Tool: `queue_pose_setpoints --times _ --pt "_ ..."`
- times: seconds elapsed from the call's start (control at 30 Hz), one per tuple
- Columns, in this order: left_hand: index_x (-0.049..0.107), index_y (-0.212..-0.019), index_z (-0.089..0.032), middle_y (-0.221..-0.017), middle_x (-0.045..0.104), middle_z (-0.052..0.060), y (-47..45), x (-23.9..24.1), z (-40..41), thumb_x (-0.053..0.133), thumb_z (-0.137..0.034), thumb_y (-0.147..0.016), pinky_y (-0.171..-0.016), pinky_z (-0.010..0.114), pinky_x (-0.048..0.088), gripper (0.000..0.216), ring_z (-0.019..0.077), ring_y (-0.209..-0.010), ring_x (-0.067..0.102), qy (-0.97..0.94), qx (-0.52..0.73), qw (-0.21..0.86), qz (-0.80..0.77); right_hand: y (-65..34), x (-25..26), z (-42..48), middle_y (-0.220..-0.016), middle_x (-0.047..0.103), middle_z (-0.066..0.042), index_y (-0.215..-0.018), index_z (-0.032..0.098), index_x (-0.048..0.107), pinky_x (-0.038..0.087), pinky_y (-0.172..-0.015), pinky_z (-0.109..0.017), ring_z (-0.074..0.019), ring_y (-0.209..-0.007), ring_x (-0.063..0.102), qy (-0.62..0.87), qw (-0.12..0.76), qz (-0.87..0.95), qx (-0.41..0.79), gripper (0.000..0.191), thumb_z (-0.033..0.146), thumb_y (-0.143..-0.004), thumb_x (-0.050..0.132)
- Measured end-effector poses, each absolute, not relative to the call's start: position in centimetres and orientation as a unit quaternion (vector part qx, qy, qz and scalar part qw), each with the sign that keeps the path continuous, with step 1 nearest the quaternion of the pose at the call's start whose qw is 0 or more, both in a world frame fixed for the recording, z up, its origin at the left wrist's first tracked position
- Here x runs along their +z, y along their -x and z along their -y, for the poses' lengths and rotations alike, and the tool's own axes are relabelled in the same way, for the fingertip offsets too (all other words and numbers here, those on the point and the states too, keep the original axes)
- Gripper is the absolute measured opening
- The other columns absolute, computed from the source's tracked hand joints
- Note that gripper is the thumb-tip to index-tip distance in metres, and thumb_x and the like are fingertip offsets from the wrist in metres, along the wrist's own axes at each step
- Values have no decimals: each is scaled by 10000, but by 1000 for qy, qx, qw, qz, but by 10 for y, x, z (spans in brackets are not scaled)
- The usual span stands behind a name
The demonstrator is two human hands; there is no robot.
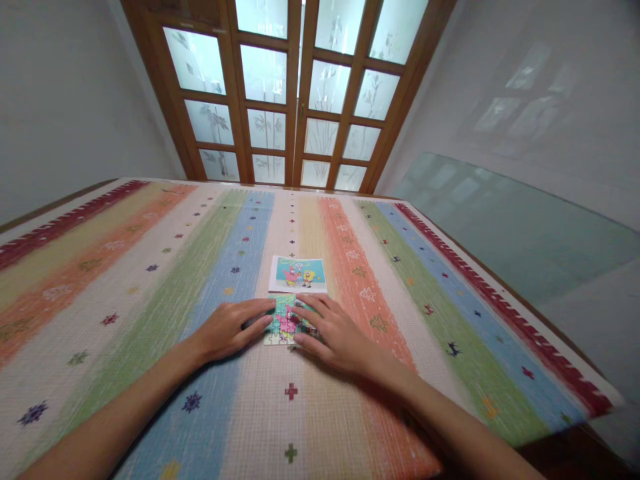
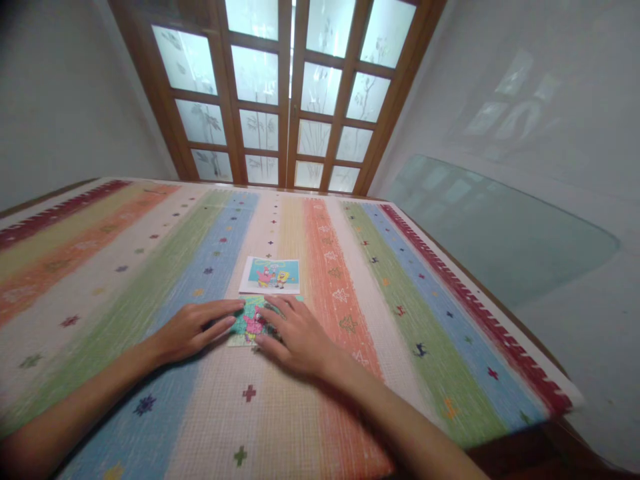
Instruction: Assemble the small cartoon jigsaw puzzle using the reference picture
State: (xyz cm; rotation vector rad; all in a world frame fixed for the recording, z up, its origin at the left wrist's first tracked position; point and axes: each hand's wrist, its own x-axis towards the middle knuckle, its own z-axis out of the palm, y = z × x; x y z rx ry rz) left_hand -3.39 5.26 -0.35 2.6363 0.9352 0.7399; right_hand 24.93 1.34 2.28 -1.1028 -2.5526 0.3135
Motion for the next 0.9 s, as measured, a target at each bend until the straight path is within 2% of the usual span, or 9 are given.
queue_pose_setpoints --times 0.17,0.3,0.5,0.73,0.9 --pt "678 -1294 -192 -1287 728 78 36 -7 -54 382 -379 -1092 -1038 340 562 404 209 -1154 716 -886 295 120 -336 -219 16 4 -1697 232 -166 -1616 161 321 194 -1259 -614 -389 -1576 149 409 89 897 142 707 611 -1070 306" --pt "709 -1227 -187 -1217 758 75 36 -6 -54 369 -382 -1097 -1005 311 574 413 203 -1097 738 -886 305 106 -333 -216 11 9 -1718 98 -161 -1638 181 265 82 -1250 -676 -427 -1578 6 416 66 890 173 781 686 -1043 275" --pt "723 -1192 -194 -1209 761 71 36 -4 -53 353 -372 -1102 -988 311 583 420 202 -1094 738 -896 292 97 -320 -228 10 11 -1723 98 -109 -1646 230 252 55 -1266 -643 -393 -1584 -37 417 51 889 184 755 685 -1044 283" --pt "725 -1176 -204 -1175 772 68 38 -9 -56 385 -353 -1089 -945 344 612 381 208 -1067 748 -903 288 91 -306 -268 6 18 -1721 141 -65 -1639 280 266 120 -1270 -626 -367 -1592 44 446 43 880 155 696 656 -1055 302" --pt "711 -1176 -201 -1197 764 68 38 -9 -56 375 -326 -1095 -931 349 617 367 198 -1069 749 -911 285 75 -289 -318 -7 13 -1717 150 -36 -1639 324 220 135 -1278 -603 -326 -1595 87 458 57 881 102 630 593 -1078 318"
